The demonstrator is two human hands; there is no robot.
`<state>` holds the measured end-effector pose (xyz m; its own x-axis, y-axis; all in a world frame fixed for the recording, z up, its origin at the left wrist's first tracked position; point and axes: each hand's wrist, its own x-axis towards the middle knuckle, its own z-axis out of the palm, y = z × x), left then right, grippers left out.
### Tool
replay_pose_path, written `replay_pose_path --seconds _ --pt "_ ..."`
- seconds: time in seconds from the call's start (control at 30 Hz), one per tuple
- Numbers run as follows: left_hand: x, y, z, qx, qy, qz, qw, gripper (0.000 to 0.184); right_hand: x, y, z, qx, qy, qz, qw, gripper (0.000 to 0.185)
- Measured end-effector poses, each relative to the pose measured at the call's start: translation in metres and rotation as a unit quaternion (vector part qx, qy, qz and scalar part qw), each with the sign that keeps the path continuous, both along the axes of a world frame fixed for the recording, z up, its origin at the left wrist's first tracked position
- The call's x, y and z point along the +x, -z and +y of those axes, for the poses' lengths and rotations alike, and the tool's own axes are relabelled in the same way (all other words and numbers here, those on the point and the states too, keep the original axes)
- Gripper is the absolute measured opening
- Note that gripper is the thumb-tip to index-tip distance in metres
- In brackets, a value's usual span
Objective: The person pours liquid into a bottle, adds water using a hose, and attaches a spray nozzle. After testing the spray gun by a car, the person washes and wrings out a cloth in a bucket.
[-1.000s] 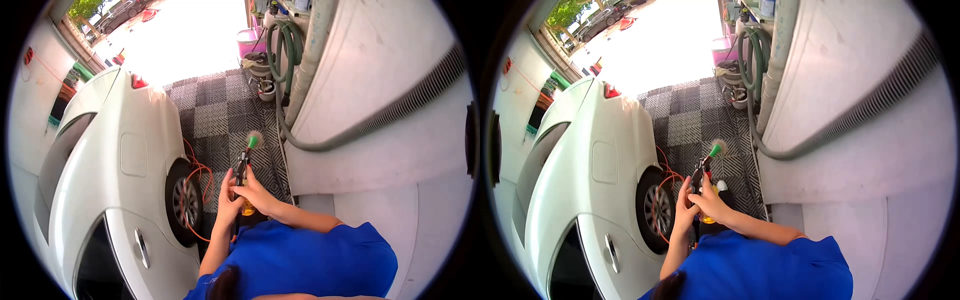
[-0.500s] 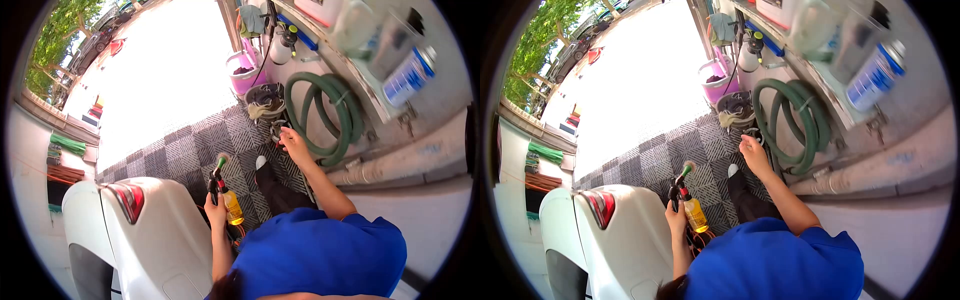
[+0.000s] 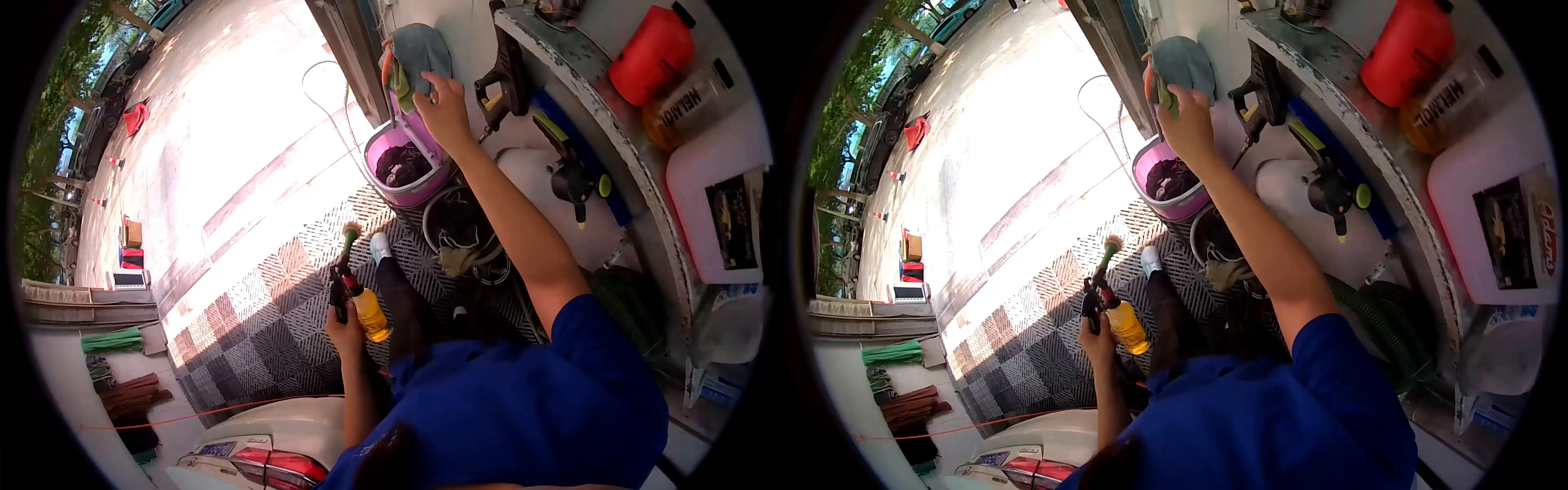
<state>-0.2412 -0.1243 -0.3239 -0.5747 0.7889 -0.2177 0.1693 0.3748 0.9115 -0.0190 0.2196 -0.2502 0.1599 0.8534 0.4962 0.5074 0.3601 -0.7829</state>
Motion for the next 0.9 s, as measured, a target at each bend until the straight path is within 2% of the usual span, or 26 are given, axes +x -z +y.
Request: replay_pose_path --seconds 0.07,0.13,0.2,0.23,0.27,0.3,0.37,0.43,0.47,0.5,0.57,0.67,0.73,0.8,0.87,0.9 --pt "-0.034 0.035 0.079 0.002 0.042 -0.004 0.999 0.016 -0.027 0.023 0.098 0.027 0.043 -0.057 0.997 0.047" --pt "-0.063 0.055 0.157 -0.048 0.126 0.002 0.991 0.019 -0.044 0.041 0.183 0.09 0.108 -0.137 0.981 0.05" --pt "-0.087 0.068 0.234 -0.117 0.205 0.031 0.971 0.028 -0.058 0.066 0.246 0.019 0.134 -0.153 0.979 0.051" --pt "-0.097 0.077 0.265 -0.135 0.209 0.024 0.968 0.028 -0.062 0.073 0.269 -0.026 0.153 -0.162 0.974 0.053" --pt "-0.108 0.091 0.295 -0.108 0.256 0.06 0.959 0.034 -0.065 0.083 0.286 -0.046 0.154 -0.168 0.973 0.053" --pt "-0.119 0.102 0.322 -0.078 0.303 0.096 0.945 0.041 -0.066 0.087 0.293 -0.039 0.183 -0.199 0.962 0.053" --pt "-0.14 0.129 0.369 -0.119 0.328 0.088 0.933 0.043 -0.06 0.087 0.296 -0.044 0.22 -0.237 0.945 0.054" --pt "-0.144 0.135 0.412 -0.198 0.322 0.032 0.925 0.045 -0.051 0.077 0.284 -0.116 0.149 -0.239 0.953 0.053" --pt "-0.148 0.152 0.427 -0.142 0.332 0.037 0.932 0.028 -0.045 0.073 0.278 -0.131 0.154 -0.242 0.949 0.053" --pt "-0.149 0.156 0.444 -0.167 0.332 0.002 0.928 0.024 -0.04 0.067 0.273 -0.119 0.121 -0.247 0.954 0.052" --pt "-0.141 0.155 0.479 -0.202 0.329 -0.068 0.92 0.02 -0.035 0.06 0.271 -0.11 0.093 -0.254 0.956 0.052" --pt "-0.127 0.184 0.514 -0.234 0.339 -0.065 0.909 0.021 -0.038 0.052 0.268 -0.123 0.085 -0.247 0.958 0.053" --pt "-0.111 0.205 0.533 -0.223 0.345 -0.081 0.908 0.023 -0.041 0.049 0.265 -0.133 0.088 -0.185 0.97 0.057" --pt "-0.095 0.225 0.55 -0.229 0.332 -0.078 0.912 0.024 -0.035 0.055 0.248 -0.118 0.096 -0.182 0.972 0.057" --pt "-0.077 0.236 0.567 -0.24 0.31 -0.093 0.915 0.025 -0.03 0.071 0.224 -0.037 0.075 -0.056 0.995 0.055" --pt "-0.07 0.238 0.574 -0.244 0.31 -0.089 0.915 0.025 -0.031 0.082 0.202 -0.045 0.092 -0.005 0.995 0.047"
